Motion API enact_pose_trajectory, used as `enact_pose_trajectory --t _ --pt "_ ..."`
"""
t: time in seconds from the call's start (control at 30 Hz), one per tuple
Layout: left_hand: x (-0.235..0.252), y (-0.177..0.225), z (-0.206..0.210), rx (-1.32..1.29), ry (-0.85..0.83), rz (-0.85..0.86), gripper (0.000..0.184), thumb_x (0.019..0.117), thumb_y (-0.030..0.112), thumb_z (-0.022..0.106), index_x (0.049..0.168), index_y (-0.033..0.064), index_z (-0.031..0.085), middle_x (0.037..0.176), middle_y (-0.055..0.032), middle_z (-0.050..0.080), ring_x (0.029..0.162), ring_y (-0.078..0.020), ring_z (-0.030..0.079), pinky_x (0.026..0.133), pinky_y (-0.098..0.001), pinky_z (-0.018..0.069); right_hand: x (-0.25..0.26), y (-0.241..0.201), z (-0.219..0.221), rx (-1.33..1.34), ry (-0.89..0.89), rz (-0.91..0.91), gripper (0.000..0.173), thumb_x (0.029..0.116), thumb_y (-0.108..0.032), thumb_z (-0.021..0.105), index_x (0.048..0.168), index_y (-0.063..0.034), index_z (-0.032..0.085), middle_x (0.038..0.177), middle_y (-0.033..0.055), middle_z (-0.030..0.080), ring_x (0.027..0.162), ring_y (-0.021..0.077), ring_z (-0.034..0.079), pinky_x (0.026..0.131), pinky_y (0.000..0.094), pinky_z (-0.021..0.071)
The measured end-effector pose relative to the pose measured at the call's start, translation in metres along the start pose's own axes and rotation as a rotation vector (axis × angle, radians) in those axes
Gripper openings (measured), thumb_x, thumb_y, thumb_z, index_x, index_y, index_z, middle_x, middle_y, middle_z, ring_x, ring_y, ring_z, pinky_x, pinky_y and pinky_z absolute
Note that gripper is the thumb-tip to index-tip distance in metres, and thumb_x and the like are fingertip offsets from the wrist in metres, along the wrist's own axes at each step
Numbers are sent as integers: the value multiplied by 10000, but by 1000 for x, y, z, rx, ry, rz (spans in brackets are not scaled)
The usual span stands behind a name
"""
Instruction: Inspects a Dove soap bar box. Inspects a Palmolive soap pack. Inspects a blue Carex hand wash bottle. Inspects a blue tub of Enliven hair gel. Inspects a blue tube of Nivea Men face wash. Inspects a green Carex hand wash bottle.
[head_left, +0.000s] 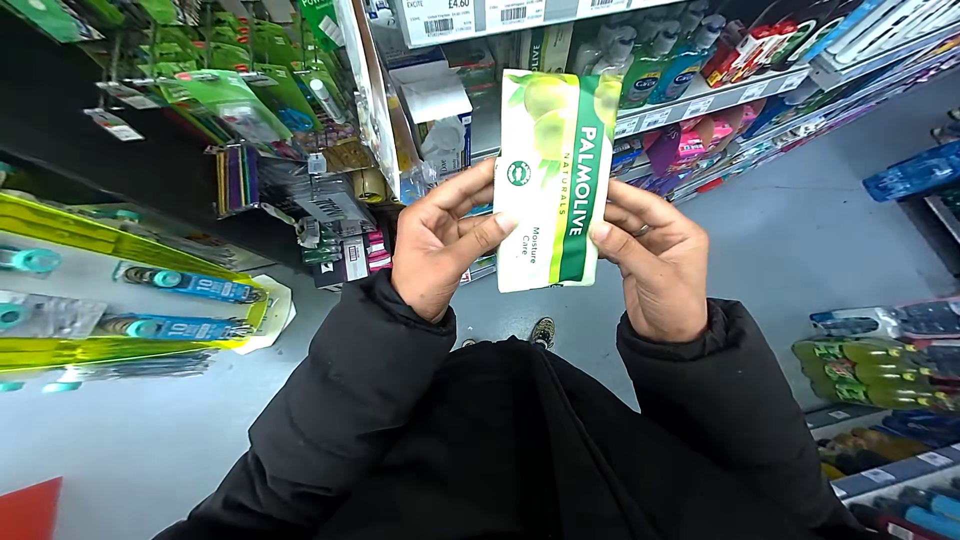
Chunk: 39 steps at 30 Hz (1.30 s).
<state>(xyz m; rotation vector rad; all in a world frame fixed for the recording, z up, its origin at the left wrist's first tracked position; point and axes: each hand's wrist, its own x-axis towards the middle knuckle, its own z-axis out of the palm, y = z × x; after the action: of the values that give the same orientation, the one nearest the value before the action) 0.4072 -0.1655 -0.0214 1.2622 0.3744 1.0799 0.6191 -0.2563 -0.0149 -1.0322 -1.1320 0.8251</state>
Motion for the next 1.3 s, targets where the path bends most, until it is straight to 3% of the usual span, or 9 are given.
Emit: enact_pose_trajectory --t 0.33,1.3 --pt "-2 -4 5 8 -7 -26 509 941 -99 619 1434 -96 492 1288 -209 661 979 -261 741 832 -369 649 -6 2 -7 -6 15 16 410 945 39 633 1350 80 586 1115 153 732 939 198 734 822 330 634" --pt "2 -12 5 -8 -6 -46 528 927 -111 634 1437 -92 497 1299 -216 656 1003 -273 739 859 -383 644 -6 9 -10 -22 52 32 404 938 30 643 1337 74 603 1114 149 732 914 190 732 819 328 632"
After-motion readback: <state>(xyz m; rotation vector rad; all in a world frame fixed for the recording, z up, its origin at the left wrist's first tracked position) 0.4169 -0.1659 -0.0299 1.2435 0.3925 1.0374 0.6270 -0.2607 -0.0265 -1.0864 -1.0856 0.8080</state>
